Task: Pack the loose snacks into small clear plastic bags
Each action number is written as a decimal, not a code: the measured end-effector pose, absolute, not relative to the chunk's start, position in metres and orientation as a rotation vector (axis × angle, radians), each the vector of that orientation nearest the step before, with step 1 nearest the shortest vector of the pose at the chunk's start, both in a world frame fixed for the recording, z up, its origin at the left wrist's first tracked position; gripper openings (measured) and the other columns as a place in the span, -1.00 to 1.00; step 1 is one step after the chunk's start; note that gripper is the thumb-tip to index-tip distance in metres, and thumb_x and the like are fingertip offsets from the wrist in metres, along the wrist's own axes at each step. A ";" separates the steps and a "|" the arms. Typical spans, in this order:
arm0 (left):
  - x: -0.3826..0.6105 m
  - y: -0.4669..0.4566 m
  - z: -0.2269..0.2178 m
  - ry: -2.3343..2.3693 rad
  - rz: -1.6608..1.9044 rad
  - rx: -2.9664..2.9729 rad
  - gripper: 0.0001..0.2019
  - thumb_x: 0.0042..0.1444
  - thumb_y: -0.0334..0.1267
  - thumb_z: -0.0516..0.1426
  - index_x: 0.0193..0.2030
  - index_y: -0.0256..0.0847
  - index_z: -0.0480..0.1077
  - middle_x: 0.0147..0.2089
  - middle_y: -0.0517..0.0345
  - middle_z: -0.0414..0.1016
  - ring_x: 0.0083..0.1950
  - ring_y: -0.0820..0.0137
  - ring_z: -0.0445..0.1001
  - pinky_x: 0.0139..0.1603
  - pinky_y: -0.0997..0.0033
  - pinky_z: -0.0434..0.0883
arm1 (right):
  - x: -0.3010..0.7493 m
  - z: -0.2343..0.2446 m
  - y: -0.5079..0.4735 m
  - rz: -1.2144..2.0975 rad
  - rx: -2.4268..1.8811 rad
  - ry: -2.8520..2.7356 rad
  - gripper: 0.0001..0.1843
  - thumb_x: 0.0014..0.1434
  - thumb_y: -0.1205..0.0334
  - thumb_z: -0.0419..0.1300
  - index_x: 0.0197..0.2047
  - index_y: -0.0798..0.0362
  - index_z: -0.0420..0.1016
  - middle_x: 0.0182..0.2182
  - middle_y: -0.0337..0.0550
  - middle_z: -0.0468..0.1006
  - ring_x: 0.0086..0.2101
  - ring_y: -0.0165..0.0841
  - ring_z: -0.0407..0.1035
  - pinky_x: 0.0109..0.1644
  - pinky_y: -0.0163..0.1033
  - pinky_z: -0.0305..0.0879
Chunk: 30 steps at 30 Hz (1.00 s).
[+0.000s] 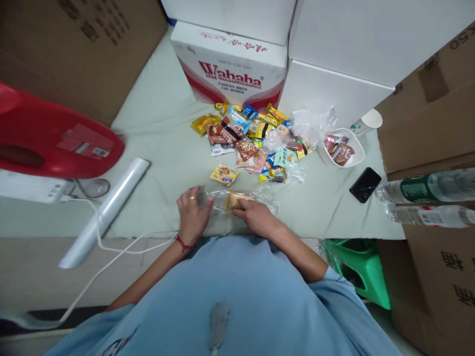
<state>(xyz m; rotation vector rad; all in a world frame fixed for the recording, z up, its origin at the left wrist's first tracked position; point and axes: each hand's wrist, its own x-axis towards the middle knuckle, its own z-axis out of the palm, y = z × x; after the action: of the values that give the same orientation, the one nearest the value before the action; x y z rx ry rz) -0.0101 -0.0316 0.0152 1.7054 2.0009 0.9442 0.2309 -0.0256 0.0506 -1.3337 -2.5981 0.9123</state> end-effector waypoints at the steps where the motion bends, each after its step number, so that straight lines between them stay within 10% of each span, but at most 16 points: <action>1: -0.004 -0.031 0.018 1.966 0.894 1.725 -0.67 0.27 -0.04 0.18 0.02 -0.21 0.51 0.11 -0.17 0.53 0.19 0.05 0.46 0.27 -0.04 0.41 | 0.230 0.051 -0.025 0.961 -1.361 -2.558 -0.70 0.54 0.16 0.04 -0.03 -0.02 0.62 -0.16 -0.13 0.56 -0.17 -0.30 0.39 -0.18 -0.25 0.15; 6: 0.031 -0.030 0.037 1.640 0.903 1.645 -0.86 0.30 -0.19 0.13 -0.17 -0.15 0.49 -0.23 0.12 0.53 -0.27 0.35 0.46 -0.17 0.33 0.47 | 0.227 0.055 -0.021 1.181 -1.367 -2.324 -0.72 0.51 0.18 0.06 0.03 -0.01 0.61 -0.06 -0.08 0.62 -0.08 -0.26 0.45 -0.04 -0.23 0.30; 13: 0.057 -0.022 0.039 1.352 0.651 2.094 -0.67 0.24 -0.37 0.05 0.02 -0.16 0.58 0.01 -0.04 0.54 0.09 0.17 0.49 0.18 0.11 0.49 | 0.259 0.069 -0.029 1.081 -1.065 -2.366 -0.67 0.40 0.33 0.08 0.04 -0.03 0.65 -0.03 -0.03 0.63 -0.03 -0.21 0.51 0.04 -0.17 0.42; 18: 0.055 -0.029 0.034 1.330 0.533 2.324 -0.50 0.08 -0.45 0.10 0.17 -0.16 0.53 0.13 -0.10 0.52 0.14 0.09 0.44 0.22 0.05 0.49 | 0.289 0.070 -0.006 0.670 -1.573 -2.074 -0.32 0.34 0.29 0.17 0.50 -0.04 0.28 0.27 0.11 0.45 0.05 -0.13 0.46 -0.02 -0.12 0.46; 24: 0.052 -0.035 0.025 1.331 0.555 2.419 -0.53 0.19 -0.46 0.08 0.22 -0.19 0.49 0.18 -0.12 0.52 0.16 0.10 0.45 0.21 0.06 0.49 | 0.308 0.046 -0.015 0.668 -1.279 -2.233 -0.69 0.42 0.32 0.09 0.00 -0.04 0.68 -0.17 -0.09 0.56 -0.18 -0.27 0.42 -0.12 -0.21 0.36; 30: 0.051 -0.034 0.017 1.307 0.556 2.531 -0.58 0.32 -0.45 0.05 0.25 -0.21 0.48 0.16 -0.14 0.56 0.13 0.14 0.48 0.12 0.14 0.49 | 0.329 0.046 -0.080 0.742 -1.163 -2.351 -0.74 0.42 0.32 0.13 -0.04 -0.07 0.66 -0.24 -0.11 0.60 -0.24 -0.25 0.39 -0.14 -0.16 0.35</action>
<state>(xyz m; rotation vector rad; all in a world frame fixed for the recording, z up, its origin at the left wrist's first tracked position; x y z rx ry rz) 0.0511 -0.0337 0.0169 2.5308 1.3074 0.5558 0.3294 -0.0799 0.0459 -1.1634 -2.3515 0.7425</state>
